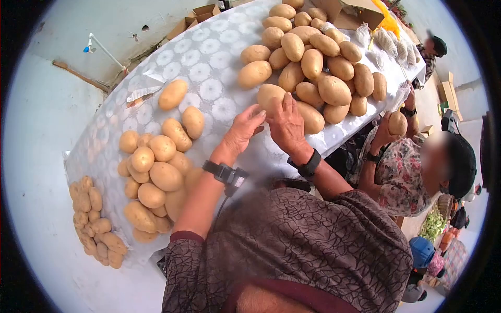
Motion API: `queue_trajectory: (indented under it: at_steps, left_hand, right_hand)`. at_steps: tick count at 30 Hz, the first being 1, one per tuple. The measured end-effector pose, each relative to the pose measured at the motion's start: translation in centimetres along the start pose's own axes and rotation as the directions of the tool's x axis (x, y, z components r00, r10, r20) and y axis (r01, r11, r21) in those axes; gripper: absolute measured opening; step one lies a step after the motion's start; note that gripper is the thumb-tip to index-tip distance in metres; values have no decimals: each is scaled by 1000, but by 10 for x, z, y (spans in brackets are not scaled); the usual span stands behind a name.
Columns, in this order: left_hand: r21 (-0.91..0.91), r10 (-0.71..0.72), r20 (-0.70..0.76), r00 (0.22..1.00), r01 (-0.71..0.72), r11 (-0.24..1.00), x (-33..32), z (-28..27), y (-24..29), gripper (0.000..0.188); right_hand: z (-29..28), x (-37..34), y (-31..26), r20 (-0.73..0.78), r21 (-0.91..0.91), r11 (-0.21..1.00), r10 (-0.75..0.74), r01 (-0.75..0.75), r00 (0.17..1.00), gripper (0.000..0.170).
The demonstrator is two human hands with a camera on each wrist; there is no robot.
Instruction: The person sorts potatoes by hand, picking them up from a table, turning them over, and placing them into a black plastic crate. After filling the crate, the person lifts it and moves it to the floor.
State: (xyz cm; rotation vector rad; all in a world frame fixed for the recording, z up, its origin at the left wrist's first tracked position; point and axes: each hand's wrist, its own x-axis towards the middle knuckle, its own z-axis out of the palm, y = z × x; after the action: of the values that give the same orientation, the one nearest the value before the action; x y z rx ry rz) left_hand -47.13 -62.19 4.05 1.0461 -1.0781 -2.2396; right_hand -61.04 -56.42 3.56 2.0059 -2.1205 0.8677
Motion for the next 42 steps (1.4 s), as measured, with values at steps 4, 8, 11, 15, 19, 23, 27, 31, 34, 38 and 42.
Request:
queue_trajectory:
  at_steps: [4, 8, 11, 15, 19, 23, 27, 31, 34, 38, 42]
  left_hand:
    - [17, 48, -3, 999, -48, 999, 6, -2, -2, 50]
    - [70, 39, 5, 999, -39, 997, 3, -13, -8, 50]
    - [156, 46, -25, 999, -42, 987, -6, -22, -11, 49]
    - [350, 102, -103, 989, -60, 935, -30, -26, -15, 49]
    - [506, 165, -159, 973, -63, 860, -69, -21, -5, 49]
    - [630, 215, -169, 962, -62, 774, -105, -30, -7, 48]
    - [747, 431, -207, 878, -142, 649, -142, -43, -29, 45]
    - [958, 604, -170, 778, -14, 288, -180, -42, -24, 46]
    - [991, 560, -134, 818, 117, 66, -198, -36, -27, 49]
    - [978, 402, -167, 900, 202, -47, -195, -43, -37, 65]
    - [970, 446, -142, 884, 214, -114, -193, -39, -44, 67]
  right_hand:
    - [16, 10, 8, 17, 47, 997, 64, -65, 998, 48]
    - [21, 20, 3, -7, -5, 999, 40, -40, 999, 49]
    - [33, 30, 1, -19, -21, 998, 66, -66, 998, 50]
    - [42, 45, 4, -25, -11, 994, 106, -107, 994, 50]
    - [48, 56, 12, 10, -28, 996, 89, -88, 996, 51]
    - [40, 51, 14, 65, -23, 996, 89, -88, 994, 53]
    - [27, 39, 4, 58, -24, 996, 93, -92, 994, 56]
    - [19, 23, -7, 88, 8, 1000, 30, -30, 996, 62]
    - [17, 8, -25, 92, 95, 992, -90, 81, 992, 59]
    - [12, 4, -42, 136, 60, 994, -101, 93, 986, 57]
    - [10, -1, -39, 333, 138, 990, -81, 37, 939, 51]
